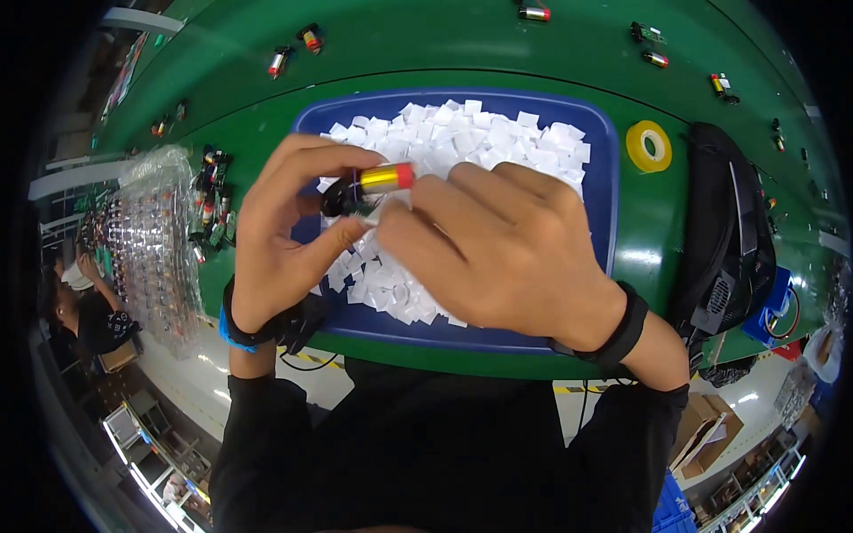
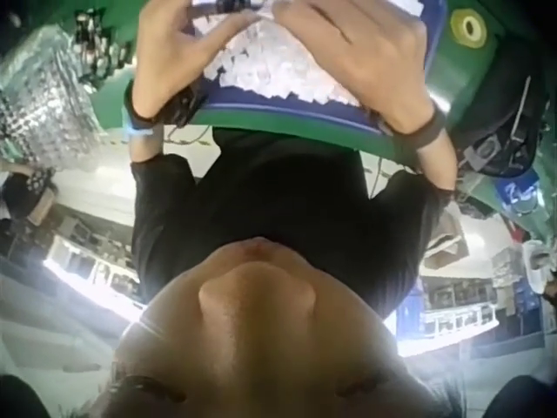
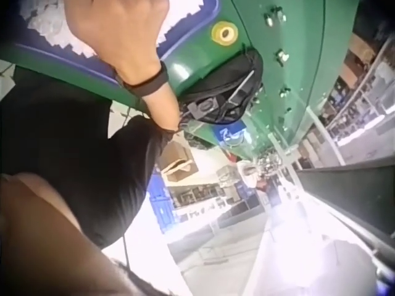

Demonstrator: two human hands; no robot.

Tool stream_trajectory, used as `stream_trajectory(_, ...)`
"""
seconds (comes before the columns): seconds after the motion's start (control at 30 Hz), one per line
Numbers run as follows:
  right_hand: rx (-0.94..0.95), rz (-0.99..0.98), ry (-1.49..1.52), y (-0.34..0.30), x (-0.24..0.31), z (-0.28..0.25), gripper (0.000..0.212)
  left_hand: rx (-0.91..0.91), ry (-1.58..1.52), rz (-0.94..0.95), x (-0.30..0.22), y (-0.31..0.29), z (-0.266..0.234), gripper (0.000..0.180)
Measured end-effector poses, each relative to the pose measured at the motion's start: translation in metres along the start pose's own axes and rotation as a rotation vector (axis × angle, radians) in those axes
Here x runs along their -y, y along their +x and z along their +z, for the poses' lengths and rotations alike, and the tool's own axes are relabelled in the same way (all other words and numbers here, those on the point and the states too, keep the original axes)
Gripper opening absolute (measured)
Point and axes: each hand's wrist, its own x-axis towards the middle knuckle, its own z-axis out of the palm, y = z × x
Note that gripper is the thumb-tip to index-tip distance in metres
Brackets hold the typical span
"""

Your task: The person picks up a circuit board and battery, wraps a white adhesive strip around them by hand, and tests the assembly by pressing a button to activate a green light. This process is repeated for several units, which are then placed on the green workbench.

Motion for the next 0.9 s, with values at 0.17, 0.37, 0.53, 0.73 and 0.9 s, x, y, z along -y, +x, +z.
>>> stream_trajectory(0.17, 0.049, 0.084, 0.013, 0.002, -0.003, -0.007, 0.023, -0.112, 0.012, 0.177, 0.015, 0.005, 0.006, 0.034)
stream_trajectory(0.37, 0.094, 0.118, 0.073, 0.002, -0.005, -0.008, 0.023, -0.137, 0.452, 0.399, 0.015, -0.002, 0.003, 0.022)
stream_trajectory(0.53, 0.061, 0.068, 0.047, 0.006, -0.010, -0.005, 0.023, -0.117, -0.535, 0.018, 0.033, -0.005, 0.001, 0.054)
stream_trajectory(0.73, 0.128, 0.006, 0.026, 0.006, -0.004, -0.001, 0.023, 0.250, -0.900, -0.596, 0.023, 0.001, -0.010, 0.039)
stream_trajectory(0.9, 0.151, 0.008, 0.035, -0.001, -0.010, 0.004, 0.024, 0.145, -0.826, -0.480, 0.023, -0.001, -0.003, 0.041)
